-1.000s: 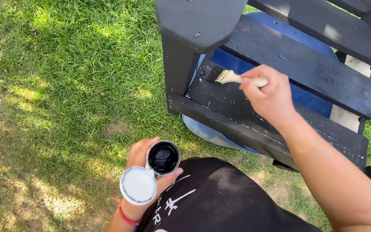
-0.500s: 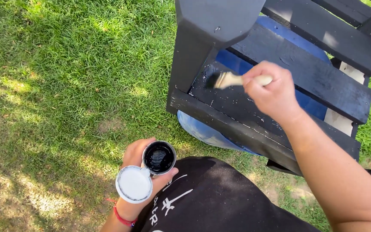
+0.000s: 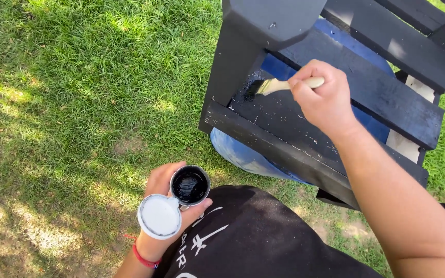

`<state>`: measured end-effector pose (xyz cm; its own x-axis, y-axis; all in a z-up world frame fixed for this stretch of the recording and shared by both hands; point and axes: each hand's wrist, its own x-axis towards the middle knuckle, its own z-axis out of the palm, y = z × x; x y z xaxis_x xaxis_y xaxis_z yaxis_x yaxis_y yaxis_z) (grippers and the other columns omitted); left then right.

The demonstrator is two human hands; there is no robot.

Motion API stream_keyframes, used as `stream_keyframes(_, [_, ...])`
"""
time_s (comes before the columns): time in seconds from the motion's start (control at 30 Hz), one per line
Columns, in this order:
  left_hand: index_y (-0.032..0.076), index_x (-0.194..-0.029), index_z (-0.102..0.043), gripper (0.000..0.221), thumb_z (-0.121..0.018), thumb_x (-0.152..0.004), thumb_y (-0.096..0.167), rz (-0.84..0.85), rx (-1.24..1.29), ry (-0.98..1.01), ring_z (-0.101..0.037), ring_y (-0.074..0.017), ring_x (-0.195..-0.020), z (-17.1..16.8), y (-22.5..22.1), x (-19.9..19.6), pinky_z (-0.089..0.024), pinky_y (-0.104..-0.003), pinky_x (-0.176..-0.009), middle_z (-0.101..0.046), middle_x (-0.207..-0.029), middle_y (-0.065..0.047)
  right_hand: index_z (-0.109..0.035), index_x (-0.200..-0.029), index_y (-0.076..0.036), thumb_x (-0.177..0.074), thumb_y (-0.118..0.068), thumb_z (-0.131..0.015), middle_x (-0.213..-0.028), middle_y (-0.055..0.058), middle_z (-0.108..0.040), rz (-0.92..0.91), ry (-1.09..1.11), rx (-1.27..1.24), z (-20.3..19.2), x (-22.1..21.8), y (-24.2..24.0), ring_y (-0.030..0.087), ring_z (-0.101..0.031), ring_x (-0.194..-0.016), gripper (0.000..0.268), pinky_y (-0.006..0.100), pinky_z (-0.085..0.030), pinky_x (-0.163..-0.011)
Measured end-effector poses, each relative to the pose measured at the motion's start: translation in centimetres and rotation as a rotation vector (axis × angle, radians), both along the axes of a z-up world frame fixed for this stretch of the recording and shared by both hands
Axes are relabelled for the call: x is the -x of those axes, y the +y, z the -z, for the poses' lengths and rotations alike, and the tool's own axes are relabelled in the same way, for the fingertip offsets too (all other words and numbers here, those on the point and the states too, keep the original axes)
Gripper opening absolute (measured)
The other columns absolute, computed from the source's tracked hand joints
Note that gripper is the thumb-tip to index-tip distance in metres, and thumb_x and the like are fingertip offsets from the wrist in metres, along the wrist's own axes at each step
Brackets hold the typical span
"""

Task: Painting a wooden chair frame with black paint using a paintbrush

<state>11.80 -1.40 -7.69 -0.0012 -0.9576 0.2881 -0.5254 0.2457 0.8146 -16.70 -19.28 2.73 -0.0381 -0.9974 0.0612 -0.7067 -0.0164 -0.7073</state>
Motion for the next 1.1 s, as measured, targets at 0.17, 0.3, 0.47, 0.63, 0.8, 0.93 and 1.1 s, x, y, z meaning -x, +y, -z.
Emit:
stream_keyframes(0.17, [0.007, -0.128, -0.055, 0.077, -0.087, -0.068, 0.044, -0.005, 0.011, -0.007, -0.055, -0.0273, -0.12, -0.2, 0.1, 0.1, -0.046, -0.043, -0.105, -0.059, -0.124, -0.01, -0.064, -0.075, -0.015, -0.085, -0.012, -0.054, -0.072, -0.003, -0.063, -0.054, -0.033, -0.048, 0.2, -1.6, -0.2, 0.008, -0.046, -0.06, 0.014, 0.026, -0.037, -0.053])
stream_keyframes(0.3, [0.007, -0.131, -0.054, 0.079, -0.088, -0.068, 0.042, -0.012, -0.019, 0.007, -0.054, -0.0272, -0.122, -0.2, 0.5, -0.3, -0.045, -0.043, -0.108, -0.057, -0.127, -0.011, -0.072, -0.089, -0.013, -0.093, -0.016, -0.057, -0.075, 0.002, -0.072, -0.017, -0.073, 0.047, 1.2, -1.1, 0.9, 0.011, -0.071, -0.07, 0.016, 0.023, -0.054, -0.065])
stream_keyframes(0.47, [0.009, -0.131, -0.054, 0.079, -0.088, -0.067, 0.041, -0.012, -0.082, 0.014, -0.054, -0.0263, -0.122, -0.2, 0.7, -0.5, -0.043, -0.042, -0.108, -0.057, -0.127, -0.009, -0.068, -0.097, -0.01, -0.097, -0.015, -0.058, -0.077, 0.008, -0.073, -0.16, -0.254, -0.006, 3.8, -1.3, 2.5, 0.013, -0.07, -0.07, 0.011, 0.023, -0.053, -0.059])
stream_keyframes(0.63, [0.008, -0.13, -0.054, 0.082, -0.09, -0.065, 0.042, -0.001, -0.066, 0.006, -0.054, -0.0284, -0.121, -0.3, 0.5, -0.6, -0.045, -0.044, -0.105, -0.058, -0.125, -0.011, -0.069, -0.096, -0.015, -0.097, -0.018, -0.057, -0.079, -0.004, -0.071, -0.281, 0.036, 0.087, 3.1, -0.4, 1.9, 0.008, -0.062, -0.072, 0.012, 0.028, -0.045, -0.068])
stream_keyframes(0.8, [0.009, -0.131, -0.054, 0.078, -0.087, -0.068, 0.042, 0.004, -0.103, 0.035, -0.052, -0.0279, -0.122, -0.5, 0.8, -0.8, -0.043, -0.043, -0.107, -0.058, -0.126, -0.01, -0.067, -0.1, -0.013, -0.097, -0.034, -0.054, -0.081, 0.004, -0.074, -0.32, -0.096, -0.02, 3.9, -1.1, 1.9, 0.012, -0.068, -0.068, 0.025, 0.026, -0.053, -0.062])
stream_keyframes(0.93, [0.01, -0.132, -0.052, 0.08, -0.088, -0.067, 0.042, 0.0, -0.091, 0.012, -0.053, -0.0286, -0.122, -0.3, 1.1, -1.1, -0.045, -0.045, -0.105, -0.057, -0.127, -0.01, -0.068, -0.103, -0.015, -0.1, -0.039, -0.051, -0.082, -0.001, -0.064, -0.365, 0.119, -0.021, 1.2, -1.3, 1.6, 0.013, -0.051, -0.067, 0.03, 0.03, -0.039, -0.062])
stream_keyframes(1.1, [0.01, -0.13, -0.053, 0.077, -0.087, -0.068, 0.041, -0.016, -0.073, 0.039, -0.053, -0.027, -0.121, -0.8, 1.3, -1.2, -0.044, -0.042, -0.106, -0.058, -0.126, -0.01, -0.069, -0.096, -0.009, -0.091, -0.01, -0.046, -0.082, 0.004, -0.071, -0.332, -0.051, -0.24, -1.3, -1.9, -0.3, 0.012, -0.061, -0.077, 0.023, 0.027, -0.047, -0.067])
